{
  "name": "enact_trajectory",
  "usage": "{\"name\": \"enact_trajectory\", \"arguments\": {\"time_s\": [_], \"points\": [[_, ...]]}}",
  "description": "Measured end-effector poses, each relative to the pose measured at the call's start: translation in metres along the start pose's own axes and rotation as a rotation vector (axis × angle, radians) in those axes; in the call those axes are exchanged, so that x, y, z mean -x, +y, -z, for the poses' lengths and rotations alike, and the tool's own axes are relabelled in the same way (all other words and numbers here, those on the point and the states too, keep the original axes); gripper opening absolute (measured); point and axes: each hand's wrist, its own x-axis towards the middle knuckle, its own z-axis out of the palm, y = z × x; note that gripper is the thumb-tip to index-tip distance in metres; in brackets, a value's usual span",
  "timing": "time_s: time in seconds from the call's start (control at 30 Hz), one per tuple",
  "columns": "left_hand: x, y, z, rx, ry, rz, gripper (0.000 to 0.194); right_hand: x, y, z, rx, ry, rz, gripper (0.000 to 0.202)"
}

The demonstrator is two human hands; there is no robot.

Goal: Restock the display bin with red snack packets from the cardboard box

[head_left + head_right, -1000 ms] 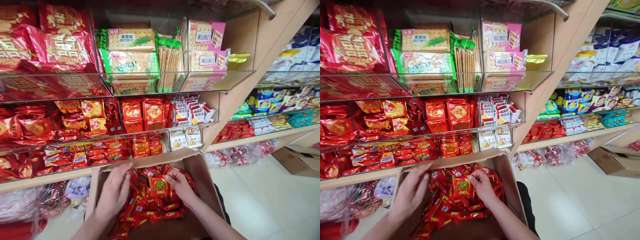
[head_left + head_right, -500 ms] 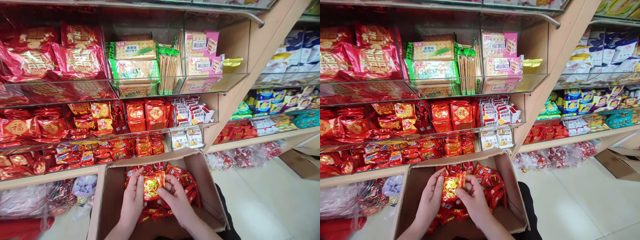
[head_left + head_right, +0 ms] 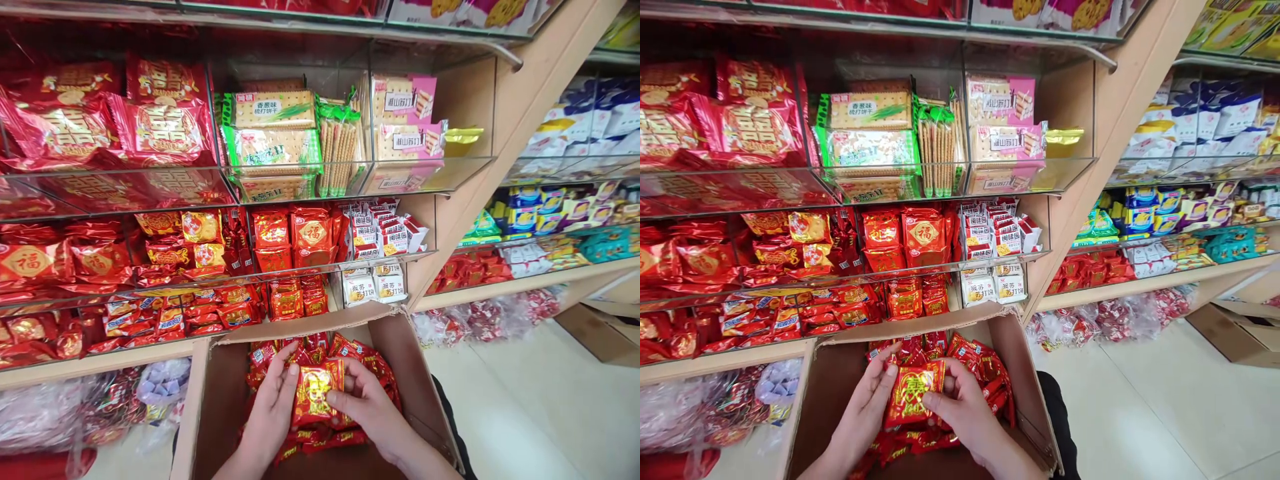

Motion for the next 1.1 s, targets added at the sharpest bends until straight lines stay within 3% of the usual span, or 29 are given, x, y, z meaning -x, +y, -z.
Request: {"name": "enact_trajectory", "arguments": {"time_s": [0.2, 0.37, 0.43, 0.5, 0.57, 0.63, 0.7, 0.9, 1.1], "points": [[-0.021, 0.014, 0.01, 0.025, -0.169, 0.03, 0.054, -0.009, -0.01, 0.005, -0.056, 0.046, 0.012, 0.051], [-0.028, 0.035, 0.017, -0.322, -0.361, -0.097, 0.039, -0.008, -0.005, 0.009, 0.031, -0.05, 0.183, 0.028], [-0.035, 0.05, 0.019, -0.48, -0.412, -0.15, 0.033, -0.008, -0.001, 0.013, 0.1, -0.014, 0.255, 0.028], [-0.05, 0.063, 0.019, -0.605, -0.378, -0.215, 0.032, -0.008, 0.002, 0.021, 0.16, 0.077, 0.291, 0.032], [-0.072, 0.071, 0.017, -0.692, -0.26, -0.263, 0.036, -0.007, 0.005, 0.03, 0.226, 0.159, 0.267, 0.028], [-0.099, 0.069, 0.014, -0.777, -0.133, -0.29, 0.036, -0.006, 0.009, 0.04, 0.316, 0.196, 0.209, 0.021], [-0.126, 0.061, 0.008, -0.911, -0.096, -0.305, 0.028, -0.003, 0.014, 0.049, 0.433, 0.199, 0.174, 0.017], [-0.185, 0.028, -0.02, -1.167, -0.212, -0.265, 0.011, 0.001, 0.03, 0.066, 0.672, 0.163, 0.092, 0.012], [-0.209, 0.011, -0.031, -1.347, -0.304, -0.152, 0.016, -0.003, 0.051, 0.082, 0.717, 0.164, 0.04, 0.012]]}}
